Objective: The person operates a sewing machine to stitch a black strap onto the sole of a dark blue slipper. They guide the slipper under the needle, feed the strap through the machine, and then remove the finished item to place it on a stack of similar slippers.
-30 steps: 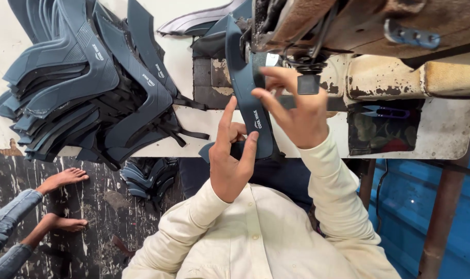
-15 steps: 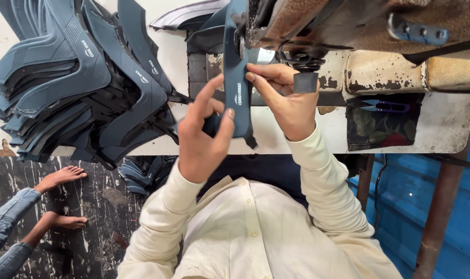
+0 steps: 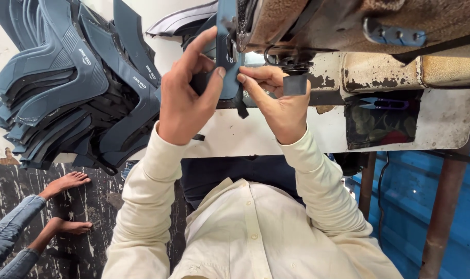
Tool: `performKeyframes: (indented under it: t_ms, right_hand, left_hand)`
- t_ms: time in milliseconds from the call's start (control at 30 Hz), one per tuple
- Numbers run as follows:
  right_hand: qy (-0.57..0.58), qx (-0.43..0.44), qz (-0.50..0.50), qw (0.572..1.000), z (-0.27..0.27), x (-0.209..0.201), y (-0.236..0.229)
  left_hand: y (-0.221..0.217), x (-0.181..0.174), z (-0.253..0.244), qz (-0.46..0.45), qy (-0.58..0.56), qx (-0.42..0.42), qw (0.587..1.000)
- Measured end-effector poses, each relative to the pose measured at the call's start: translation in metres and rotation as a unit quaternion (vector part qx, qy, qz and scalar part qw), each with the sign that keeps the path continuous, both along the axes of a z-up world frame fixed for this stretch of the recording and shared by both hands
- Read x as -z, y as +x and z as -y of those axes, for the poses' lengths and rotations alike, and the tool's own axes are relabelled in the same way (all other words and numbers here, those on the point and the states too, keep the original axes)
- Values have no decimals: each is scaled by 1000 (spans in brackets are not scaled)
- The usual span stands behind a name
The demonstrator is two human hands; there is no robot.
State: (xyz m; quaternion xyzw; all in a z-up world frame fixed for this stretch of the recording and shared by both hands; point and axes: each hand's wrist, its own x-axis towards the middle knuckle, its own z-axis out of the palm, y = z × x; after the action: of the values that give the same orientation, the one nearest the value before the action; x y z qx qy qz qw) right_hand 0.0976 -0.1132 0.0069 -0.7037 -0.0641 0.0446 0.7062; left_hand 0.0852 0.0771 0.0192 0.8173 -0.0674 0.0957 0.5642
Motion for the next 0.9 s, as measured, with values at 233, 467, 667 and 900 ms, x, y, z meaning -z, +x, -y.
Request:
performKeyframes:
  t_ms: [233,467,667,900]
  right_hand:
    - [-23,12,14,1000,-3,-2,-1]
    - [11,5,-47,999,2,-3,-1]
    - [-90,51,-3,995,28,1,-4]
    - [-265,137,285,911,118,-14,-25]
  left_hand:
    - [25,17,0,46,11,-12,999]
    - [30,25,-1,46,-46,13,998]
    - [23,15,7,11,-241,96,966]
    - [4,19,22,-13,-160,23,987]
